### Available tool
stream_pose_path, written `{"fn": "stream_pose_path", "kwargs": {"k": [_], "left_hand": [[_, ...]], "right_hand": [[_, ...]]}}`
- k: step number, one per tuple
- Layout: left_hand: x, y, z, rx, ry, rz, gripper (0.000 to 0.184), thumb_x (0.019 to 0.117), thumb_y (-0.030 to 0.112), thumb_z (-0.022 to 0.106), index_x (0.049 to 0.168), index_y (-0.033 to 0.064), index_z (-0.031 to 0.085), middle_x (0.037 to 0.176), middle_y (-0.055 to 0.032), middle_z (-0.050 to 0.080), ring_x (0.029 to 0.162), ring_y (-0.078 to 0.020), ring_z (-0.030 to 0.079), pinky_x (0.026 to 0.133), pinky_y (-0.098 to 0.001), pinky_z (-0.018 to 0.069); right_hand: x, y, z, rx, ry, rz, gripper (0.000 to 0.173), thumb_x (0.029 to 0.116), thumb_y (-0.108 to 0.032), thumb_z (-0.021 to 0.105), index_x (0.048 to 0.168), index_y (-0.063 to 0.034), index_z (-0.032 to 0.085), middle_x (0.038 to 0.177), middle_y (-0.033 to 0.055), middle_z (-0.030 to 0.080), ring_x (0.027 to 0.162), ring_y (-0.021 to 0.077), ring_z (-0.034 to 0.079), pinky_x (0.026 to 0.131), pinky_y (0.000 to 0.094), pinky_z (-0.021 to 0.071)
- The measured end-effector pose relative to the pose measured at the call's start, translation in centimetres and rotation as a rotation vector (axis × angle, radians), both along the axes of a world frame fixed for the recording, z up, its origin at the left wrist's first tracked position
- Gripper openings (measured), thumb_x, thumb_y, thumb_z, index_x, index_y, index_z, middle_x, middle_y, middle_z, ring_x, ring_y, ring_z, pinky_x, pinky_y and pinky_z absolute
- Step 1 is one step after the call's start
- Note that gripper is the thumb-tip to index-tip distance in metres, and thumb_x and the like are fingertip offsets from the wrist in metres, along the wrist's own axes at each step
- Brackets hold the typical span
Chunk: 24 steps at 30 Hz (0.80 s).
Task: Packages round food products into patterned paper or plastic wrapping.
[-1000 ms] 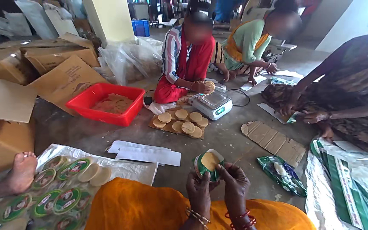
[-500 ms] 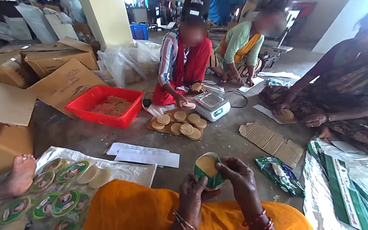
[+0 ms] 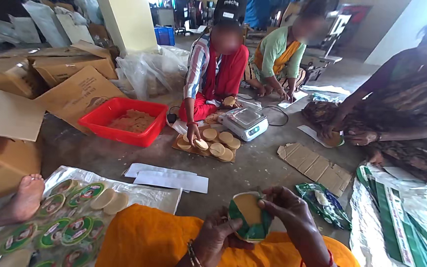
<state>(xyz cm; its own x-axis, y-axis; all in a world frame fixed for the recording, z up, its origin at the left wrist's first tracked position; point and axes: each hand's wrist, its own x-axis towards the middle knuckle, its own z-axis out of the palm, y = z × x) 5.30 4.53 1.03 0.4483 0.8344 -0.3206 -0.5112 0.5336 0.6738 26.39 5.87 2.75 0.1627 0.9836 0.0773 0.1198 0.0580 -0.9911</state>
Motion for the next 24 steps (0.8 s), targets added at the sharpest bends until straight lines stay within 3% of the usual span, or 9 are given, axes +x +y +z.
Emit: {"fn": "stream_pose_path", "kwargs": {"k": [3, 7, 10, 12, 14, 16, 18, 22, 24], "left_hand": [[-0.7, 0.1, 0.3, 0.019, 0.007, -0.041, 0.021, 0.0990, -0.002, 0.057, 0.120, -0.0025, 0.054, 0.104, -0.0184, 0.073, 0.086, -0.0317, 0.076, 0.075, -0.0466, 0.0654], [-2.1, 0.6, -0.2, 0.133, 0.112, -0.071, 0.018, 0.0989, 0.003, 0.057, 0.116, -0.0015, 0.059, 0.098, -0.0136, 0.073, 0.076, -0.0236, 0.074, 0.064, -0.0381, 0.0644], [-2.9, 1.0, -0.7, 0.177, 0.124, -0.142, 0.013, 0.0990, 0.006, 0.058, 0.110, 0.0012, 0.062, 0.092, -0.0102, 0.073, 0.070, -0.0187, 0.073, 0.059, -0.0333, 0.0624], [-3.4, 1.3, -0.9, 0.199, 0.082, -0.242, 0.011, 0.1008, 0.007, 0.057, 0.110, 0.0034, 0.062, 0.093, -0.0084, 0.073, 0.071, -0.0171, 0.073, 0.060, -0.0322, 0.0619], [-3.6, 1.5, -0.8, 0.229, 0.041, -0.308, 0.012, 0.1013, 0.008, 0.057, 0.111, 0.0046, 0.062, 0.095, -0.0079, 0.074, 0.073, -0.0167, 0.073, 0.061, -0.0323, 0.0624], [-3.8, 1.8, -0.6, 0.274, 0.029, -0.360, 0.014, 0.0997, 0.008, 0.059, 0.113, 0.0054, 0.063, 0.097, -0.0064, 0.074, 0.076, -0.0161, 0.074, 0.062, -0.0329, 0.0628], [-3.9, 1.9, 0.0, 0.314, 0.049, -0.412, 0.015, 0.0985, 0.008, 0.060, 0.113, 0.0066, 0.063, 0.097, -0.0040, 0.074, 0.077, -0.0147, 0.073, 0.063, -0.0326, 0.0629], [-4.1, 1.7, 0.0, 0.314, 0.078, -0.366, 0.011, 0.0993, 0.010, 0.060, 0.109, 0.0071, 0.064, 0.092, -0.0032, 0.073, 0.073, -0.0121, 0.072, 0.060, -0.0290, 0.0609], [-4.2, 1.5, -0.4, 0.305, 0.105, -0.338, 0.011, 0.0996, 0.013, 0.060, 0.107, 0.0072, 0.065, 0.089, -0.0027, 0.073, 0.070, -0.0093, 0.069, 0.057, -0.0250, 0.0575]], "right_hand": [[0.1, 0.6, 0.5, 0.002, 0.026, 0.110, 0.009, 0.0813, -0.007, 0.079, 0.089, -0.0038, 0.075, 0.077, 0.0031, 0.073, 0.064, 0.0087, 0.066, 0.057, 0.0224, 0.0553], [-1.6, -2.1, 0.2, 0.311, -0.483, 0.018, 0.009, 0.0863, -0.018, 0.076, 0.087, -0.0084, 0.077, 0.089, 0.0016, 0.070, 0.072, 0.0033, 0.067, 0.062, 0.0176, 0.0592], [-1.9, -4.1, 1.0, 0.327, -0.685, 0.042, 0.014, 0.0935, -0.020, 0.070, 0.093, -0.0103, 0.080, 0.093, 0.0055, 0.071, 0.079, 0.0047, 0.068, 0.070, 0.0175, 0.0575], [-1.2, -4.2, 1.5, 0.248, -0.542, 0.082, 0.013, 0.0887, -0.018, 0.075, 0.096, -0.0077, 0.078, 0.087, 0.0008, 0.071, 0.072, 0.0028, 0.067, 0.063, 0.0178, 0.0581], [-0.5, -3.6, 2.1, 0.110, -0.291, 0.147, 0.027, 0.0812, -0.014, 0.081, 0.103, -0.0068, 0.069, 0.078, -0.0029, 0.069, 0.064, 0.0055, 0.065, 0.055, 0.0217, 0.0568], [-0.2, -2.7, 2.7, -0.033, -0.109, 0.238, 0.029, 0.0789, -0.013, 0.082, 0.105, -0.0079, 0.072, 0.079, -0.0028, 0.070, 0.066, 0.0072, 0.066, 0.058, 0.0228, 0.0572], [-0.4, -2.1, 2.8, -0.086, 0.011, 0.296, 0.016, 0.0821, -0.011, 0.080, 0.097, -0.0059, 0.075, 0.082, 0.0007, 0.073, 0.069, 0.0080, 0.068, 0.062, 0.0235, 0.0582], [-1.7, -3.1, 1.2, 0.353, -0.429, 0.155, 0.010, 0.0875, -0.020, 0.077, 0.086, -0.0093, 0.075, 0.087, 0.0000, 0.069, 0.076, 0.0018, 0.066, 0.065, 0.0160, 0.0579], [-2.2, -4.5, 1.2, 0.431, -0.619, 0.147, 0.011, 0.0924, -0.019, 0.073, 0.089, -0.0087, 0.076, 0.090, 0.0049, 0.068, 0.080, 0.0045, 0.066, 0.070, 0.0164, 0.0569]]}}
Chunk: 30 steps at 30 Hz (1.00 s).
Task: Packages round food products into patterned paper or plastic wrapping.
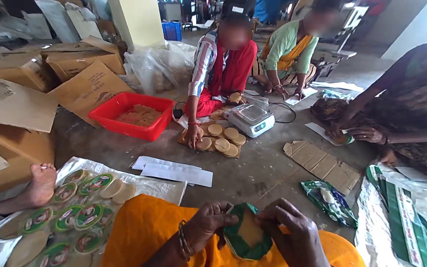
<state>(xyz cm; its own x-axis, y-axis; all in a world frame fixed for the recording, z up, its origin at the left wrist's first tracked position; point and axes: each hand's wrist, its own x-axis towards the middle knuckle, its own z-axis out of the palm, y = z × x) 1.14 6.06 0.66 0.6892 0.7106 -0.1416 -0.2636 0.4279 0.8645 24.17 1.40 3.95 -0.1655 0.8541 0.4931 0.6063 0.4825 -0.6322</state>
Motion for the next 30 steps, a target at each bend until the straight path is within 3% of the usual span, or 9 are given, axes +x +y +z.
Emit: {"fn": "stream_pose_path", "kwargs": {"k": [4, 8, 10, 14, 17, 20, 23, 27, 30], "left_hand": [[-0.2, 0.4, -1.0, 0.052, 0.008, -0.097, 0.011, 0.1005, 0.016, 0.061, 0.107, 0.0084, 0.065, 0.085, -0.0006, 0.071, 0.065, -0.0060, 0.065, 0.055, -0.0222, 0.0536], [0.2, 0.3, -0.6, 0.158, -0.057, -0.272, 0.014, 0.1012, 0.012, 0.059, 0.112, 0.0077, 0.067, 0.092, 0.0021, 0.070, 0.077, -0.0045, 0.067, 0.068, -0.0234, 0.0568], [0.4, 0.2, -0.5, 0.179, -0.079, -0.308, 0.015, 0.1005, 0.009, 0.058, 0.112, 0.0077, 0.067, 0.094, 0.0034, 0.071, 0.081, -0.0038, 0.067, 0.073, -0.0237, 0.0570], [0.3, 0.2, -0.4, 0.112, -0.060, -0.240, 0.013, 0.0995, 0.011, 0.058, 0.108, 0.0098, 0.068, 0.092, 0.0046, 0.071, 0.081, -0.0034, 0.067, 0.073, -0.0233, 0.0566], [0.5, -0.4, -0.3, 0.052, 0.025, -0.137, 0.009, 0.0976, 0.013, 0.059, 0.098, 0.0103, 0.068, 0.084, 0.0045, 0.069, 0.074, -0.0034, 0.066, 0.067, -0.0225, 0.0556], [0.7, -0.3, -0.8, 0.052, 0.055, -0.111, 0.010, 0.0988, 0.014, 0.058, 0.098, 0.0100, 0.067, 0.083, 0.0043, 0.069, 0.073, -0.0035, 0.066, 0.066, -0.0220, 0.0552], [0.8, 0.1, -1.3, 0.070, 0.067, -0.121, 0.011, 0.1017, 0.015, 0.057, 0.101, 0.0092, 0.066, 0.085, 0.0037, 0.069, 0.075, -0.0040, 0.066, 0.067, -0.0225, 0.0555], [1.9, 0.8, -2.0, 0.083, 0.179, -0.121, 0.011, 0.1010, 0.018, 0.063, 0.098, 0.0075, 0.064, 0.080, 0.0030, 0.068, 0.070, -0.0046, 0.065, 0.065, -0.0227, 0.0553], [3.9, 2.8, -2.4, 0.501, 0.604, -0.039, 0.027, 0.0996, 0.026, 0.063, 0.104, -0.0003, 0.067, 0.079, -0.0053, 0.062, 0.070, -0.0117, 0.059, 0.068, -0.0284, 0.0507]], "right_hand": [[0.8, -1.6, 1.1, -0.176, -0.048, 0.048, 0.013, 0.0965, -0.015, 0.069, 0.098, -0.0048, 0.077, 0.094, 0.0078, 0.072, 0.081, 0.0098, 0.069, 0.071, 0.0231, 0.0592], [2.4, -0.1, 1.0, -0.348, 0.246, 0.188, 0.026, 0.0853, -0.018, 0.080, 0.108, -0.0096, 0.071, 0.085, -0.0036, 0.070, 0.065, 0.0029, 0.065, 0.054, 0.0193, 0.0569], [2.9, 1.0, 0.8, -0.344, 0.231, 0.319, 0.025, 0.0883, -0.025, 0.079, 0.110, -0.0130, 0.076, 0.096, -0.0027, 0.071, 0.072, 0.0015, 0.063, 0.060, 0.0160, 0.0544], [2.2, 1.6, 0.1, -0.084, 0.069, 0.435, 0.011, 0.0986, -0.021, 0.069, 0.098, -0.0129, 0.076, 0.100, 0.0016, 0.072, 0.088, 0.0036, 0.067, 0.075, 0.0161, 0.0574], [1.9, 1.5, -0.4, 0.141, -0.190, 0.446, 0.017, 0.1046, -0.018, 0.056, 0.102, -0.0149, 0.072, 0.098, 0.0033, 0.068, 0.093, 0.0125, 0.064, 0.080, 0.0231, 0.0546], [2.5, 1.4, -1.0, 0.223, -0.328, 0.490, 0.023, 0.1031, -0.005, 0.052, 0.112, -0.0138, 0.071, 0.102, 0.0066, 0.066, 0.094, 0.0187, 0.062, 0.079, 0.0251, 0.0544], [3.2, 1.3, -1.6, 0.203, -0.386, 0.478, 0.031, 0.1008, -0.001, 0.052, 0.120, -0.0143, 0.072, 0.107, 0.0077, 0.065, 0.100, 0.0206, 0.062, 0.083, 0.0262, 0.0553], [3.9, 1.1, -3.8, 0.130, -0.335, 0.400, 0.037, 0.0970, -0.001, 0.052, 0.118, -0.0227, 0.074, 0.110, 0.0040, 0.066, 0.108, 0.0206, 0.061, 0.088, 0.0283, 0.0556], [5.2, 2.3, -6.6, -0.219, 0.016, 0.285, 0.032, 0.0982, -0.001, 0.050, 0.108, -0.0148, 0.078, 0.118, 0.0036, 0.071, 0.108, 0.0118, 0.067, 0.091, 0.0279, 0.0587]]}}
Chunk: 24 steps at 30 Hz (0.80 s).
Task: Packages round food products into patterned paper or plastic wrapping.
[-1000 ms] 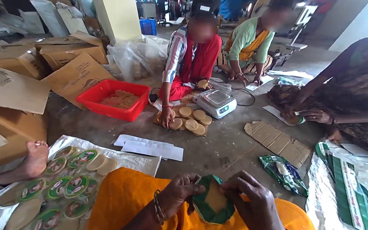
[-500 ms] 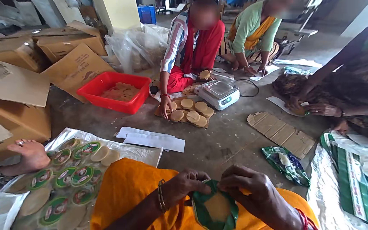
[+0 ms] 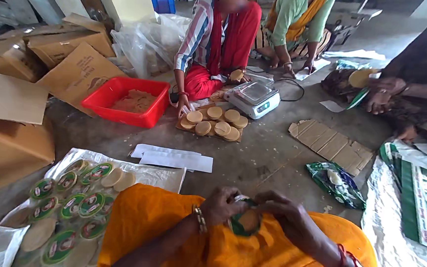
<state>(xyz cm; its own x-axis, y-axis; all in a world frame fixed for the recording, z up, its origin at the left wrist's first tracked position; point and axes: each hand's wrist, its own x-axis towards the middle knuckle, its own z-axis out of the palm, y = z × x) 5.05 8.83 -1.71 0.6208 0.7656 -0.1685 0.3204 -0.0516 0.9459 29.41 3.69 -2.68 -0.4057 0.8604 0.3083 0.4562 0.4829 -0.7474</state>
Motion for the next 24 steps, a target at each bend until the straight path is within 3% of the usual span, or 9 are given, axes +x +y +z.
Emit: {"fn": "stream_pose_path", "kwargs": {"k": [2, 4, 6, 9, 11, 14, 17, 21, 24], "left_hand": [[2.0, 1.9, -1.5, 0.428, 0.334, 0.007, 0.032, 0.1023, 0.026, 0.059, 0.114, -0.0009, 0.070, 0.092, -0.0181, 0.072, 0.085, -0.0303, 0.072, 0.080, -0.0484, 0.0580], [3.6, 4.2, -6.4, 0.905, 0.443, 0.044, 0.021, 0.0967, 0.015, 0.065, 0.111, 0.0020, 0.074, 0.088, -0.0171, 0.074, 0.079, -0.0328, 0.074, 0.068, -0.0494, 0.0606], [4.2, 6.2, -11.1, 1.114, 0.469, -0.022, 0.021, 0.0945, 0.006, 0.064, 0.112, 0.0031, 0.074, 0.094, -0.0185, 0.074, 0.085, -0.0355, 0.074, 0.067, -0.0494, 0.0599], [4.7, 6.6, -14.3, 0.941, 0.605, -0.257, 0.029, 0.1019, 0.004, 0.051, 0.126, 0.0026, 0.067, 0.119, -0.0225, 0.070, 0.113, -0.0412, 0.067, 0.092, -0.0567, 0.0546], [5.3, 5.3, -14.7, 0.800, 0.702, -0.329, 0.035, 0.1004, 0.001, 0.050, 0.133, 0.0011, 0.063, 0.130, -0.0263, 0.064, 0.124, -0.0472, 0.059, 0.096, -0.0625, 0.0504], [6.7, 3.4, -12.9, 0.455, 0.860, -0.354, 0.046, 0.1051, 0.003, 0.042, 0.151, 0.0000, 0.044, 0.153, -0.0307, 0.043, 0.143, -0.0547, 0.036, 0.104, -0.0698, 0.0414], [7.1, 3.0, -11.8, 0.353, 0.869, -0.250, 0.050, 0.1032, 0.001, 0.045, 0.153, 0.0001, 0.041, 0.155, -0.0293, 0.041, 0.144, -0.0508, 0.037, 0.101, -0.0659, 0.0467], [7.2, 4.1, -10.3, 0.220, 0.794, -0.078, 0.048, 0.1015, 0.002, 0.051, 0.149, -0.0004, 0.047, 0.143, -0.0286, 0.054, 0.140, -0.0475, 0.044, 0.109, -0.0593, 0.0446], [7.6, 5.2, -8.7, 0.157, 0.817, -0.169, 0.037, 0.1012, 0.002, 0.051, 0.136, -0.0073, 0.058, 0.139, -0.0282, 0.056, 0.139, -0.0456, 0.045, 0.113, -0.0554, 0.0411]], "right_hand": [[1.4, 2.0, -2.4, -0.318, 0.147, -0.194, 0.026, 0.0995, -0.003, 0.050, 0.111, -0.0025, 0.074, 0.115, 0.0060, 0.073, 0.099, 0.0127, 0.071, 0.084, 0.0320, 0.0606], [1.6, 4.4, -4.6, -0.540, 0.234, -0.432, 0.023, 0.1016, -0.005, 0.053, 0.118, 0.0019, 0.067, 0.113, 0.0113, 0.072, 0.095, 0.0176, 0.071, 0.080, 0.0356, 0.0597], [1.0, 6.5, -6.2, -0.632, 0.304, -0.586, 0.023, 0.1043, -0.005, 0.054, 0.124, 0.0039, 0.063, 0.112, 0.0166, 0.069, 0.093, 0.0217, 0.070, 0.078, 0.0378, 0.0578], [-0.2, 8.9, -8.4, -0.532, 0.197, -0.583, 0.027, 0.1037, -0.009, 0.058, 0.126, 0.0055, 0.062, 0.107, 0.0200, 0.068, 0.090, 0.0259, 0.068, 0.080, 0.0429, 0.0567], [-1.1, 10.1, -9.5, -0.468, 0.024, -0.532, 0.030, 0.1019, -0.014, 0.063, 0.125, 0.0057, 0.062, 0.105, 0.0204, 0.068, 0.090, 0.0289, 0.067, 0.084, 0.0465, 0.0562], [-2.4, 11.9, -10.4, -0.549, -0.362, -0.464, 0.045, 0.0966, -0.021, 0.071, 0.134, 0.0012, 0.059, 0.117, 0.0231, 0.068, 0.107, 0.0391, 0.066, 0.095, 0.0571, 0.0525], [-3.9, 13.6, -9.6, -0.690, -0.669, -0.464, 0.069, 0.0893, -0.022, 0.077, 0.147, -0.0016, 0.046, 0.134, 0.0284, 0.058, 0.132, 0.0492, 0.050, 0.108, 0.0666, 0.0400], [-4.7, 14.7, -8.9, -0.663, -0.785, -0.503, 0.084, 0.0839, -0.016, 0.080, 0.155, -0.0058, 0.036, 0.132, 0.0312, 0.058, 0.129, 0.0540, 0.050, 0.098, 0.0680, 0.0461], [-5.1, 15.4, -9.2, -0.640, -0.810, -0.497, 0.100, 0.0756, -0.015, 0.087, 0.159, -0.0098, 0.031, 0.134, 0.0314, 0.056, 0.128, 0.0539, 0.050, 0.098, 0.0690, 0.0456]]}}
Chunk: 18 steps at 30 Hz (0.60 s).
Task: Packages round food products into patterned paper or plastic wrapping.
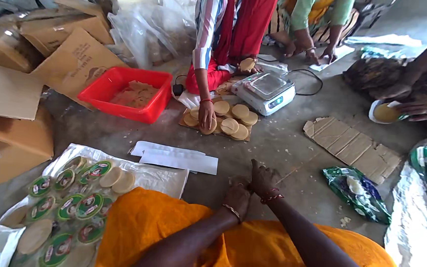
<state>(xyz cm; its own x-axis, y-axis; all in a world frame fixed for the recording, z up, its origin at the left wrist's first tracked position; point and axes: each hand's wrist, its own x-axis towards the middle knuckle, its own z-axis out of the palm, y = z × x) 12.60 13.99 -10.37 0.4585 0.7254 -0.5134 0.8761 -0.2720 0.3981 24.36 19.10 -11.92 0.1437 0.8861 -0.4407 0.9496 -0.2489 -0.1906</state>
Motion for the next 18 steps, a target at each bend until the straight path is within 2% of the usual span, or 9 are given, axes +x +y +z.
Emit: {"fn": "stream_pose_path", "kwargs": {"k": [3, 5, 7, 9, 11, 13, 15, 16, 18], "left_hand": [[-1.1, 1.4, 1.6, -0.087, -0.134, -0.022, 0.031, 0.1022, 0.011, 0.054, 0.125, -0.0076, 0.065, 0.134, -0.0276, 0.060, 0.135, -0.0408, 0.050, 0.117, -0.0529, 0.0355], [-2.4, 3.1, 2.1, -0.103, -0.260, 0.152, 0.031, 0.0998, 0.022, 0.062, 0.115, -0.0032, 0.071, 0.121, -0.0237, 0.067, 0.120, -0.0361, 0.062, 0.106, -0.0523, 0.0475], [-3.1, 4.1, 1.0, -0.017, -0.199, 0.351, 0.049, 0.0959, 0.034, 0.069, 0.125, -0.0053, 0.064, 0.128, -0.0260, 0.062, 0.126, -0.0398, 0.058, 0.106, -0.0547, 0.0473], [-2.9, 4.4, -0.9, -0.069, -0.118, 0.484, 0.079, 0.0912, 0.038, 0.075, 0.145, -0.0092, 0.043, 0.145, -0.0289, 0.051, 0.135, -0.0411, 0.051, 0.111, -0.0534, 0.0443], [-2.4, 4.5, -2.4, -0.153, -0.065, 0.527, 0.094, 0.0872, 0.041, 0.080, 0.151, -0.0114, 0.034, 0.152, -0.0299, 0.043, 0.138, -0.0408, 0.049, 0.113, -0.0526, 0.0430], [-2.4, 4.7, -2.9, -0.209, -0.060, 0.572, 0.100, 0.0846, 0.041, 0.082, 0.152, -0.0115, 0.030, 0.152, -0.0297, 0.043, 0.137, -0.0395, 0.051, 0.111, -0.0521, 0.0445], [-2.5, 4.6, -2.9, -0.255, -0.058, 0.625, 0.101, 0.0826, 0.040, 0.083, 0.152, -0.0095, 0.029, 0.145, -0.0289, 0.050, 0.131, -0.0391, 0.056, 0.108, -0.0532, 0.0469], [-2.6, 4.6, -2.7, -0.275, -0.054, 0.638, 0.101, 0.0824, 0.040, 0.084, 0.152, -0.0086, 0.029, 0.143, -0.0285, 0.053, 0.130, -0.0389, 0.057, 0.108, -0.0533, 0.0471], [-2.5, 4.7, -2.7, -0.280, -0.062, 0.642, 0.100, 0.0818, 0.038, 0.084, 0.153, -0.0072, 0.030, 0.141, -0.0276, 0.055, 0.130, -0.0386, 0.057, 0.108, -0.0531, 0.0471]], "right_hand": [[-0.4, 0.3, 0.0, -0.029, -0.049, 0.023, 0.107, 0.0767, -0.018, 0.087, 0.163, -0.0154, 0.023, 0.136, 0.0292, 0.056, 0.129, 0.0513, 0.051, 0.100, 0.0691, 0.0432], [-0.4, 0.2, 0.0, -0.004, -0.041, 0.033, 0.101, 0.0801, -0.012, 0.082, 0.163, -0.0154, 0.024, 0.133, 0.0291, 0.058, 0.127, 0.0520, 0.052, 0.100, 0.0698, 0.0428], [-0.4, -0.3, -0.4, 0.033, -0.018, 0.043, 0.108, 0.0746, -0.013, 0.088, 0.162, -0.0143, 0.026, 0.131, 0.0301, 0.059, 0.126, 0.0541, 0.051, 0.097, 0.0713, 0.0431], [-0.1, -0.5, -0.4, 0.071, 0.011, 0.045, 0.114, 0.0713, -0.016, 0.092, 0.163, -0.0148, 0.024, 0.131, 0.0302, 0.058, 0.126, 0.0544, 0.050, 0.099, 0.0708, 0.0426], [0.7, -1.2, -0.2, 0.134, 0.169, -0.039, 0.112, 0.0727, -0.015, 0.091, 0.163, -0.0137, 0.025, 0.137, 0.0302, 0.055, 0.129, 0.0517, 0.050, 0.103, 0.0679, 0.0417], [2.1, -3.1, -0.8, 0.227, 0.522, -0.288, 0.089, 0.0848, -0.010, 0.083, 0.158, -0.0059, 0.031, 0.138, 0.0291, 0.056, 0.121, 0.0425, 0.059, 0.099, 0.0563, 0.0506], [2.8, -5.1, -2.1, 0.170, 0.801, -0.617, 0.048, 0.1018, -0.011, 0.063, 0.143, 0.0046, 0.045, 0.119, 0.0247, 0.064, 0.096, 0.0287, 0.067, 0.084, 0.0430, 0.0565], [2.9, -5.9, -2.9, 0.108, 0.864, -0.718, 0.033, 0.1049, -0.012, 0.058, 0.131, 0.0079, 0.055, 0.107, 0.0210, 0.067, 0.086, 0.0232, 0.069, 0.078, 0.0384, 0.0583], [2.7, -6.5, -4.0, 0.025, 0.895, -0.772, 0.023, 0.1047, -0.011, 0.058, 0.113, 0.0086, 0.066, 0.092, 0.0148, 0.069, 0.074, 0.0162, 0.067, 0.070, 0.0327, 0.0578]]}}
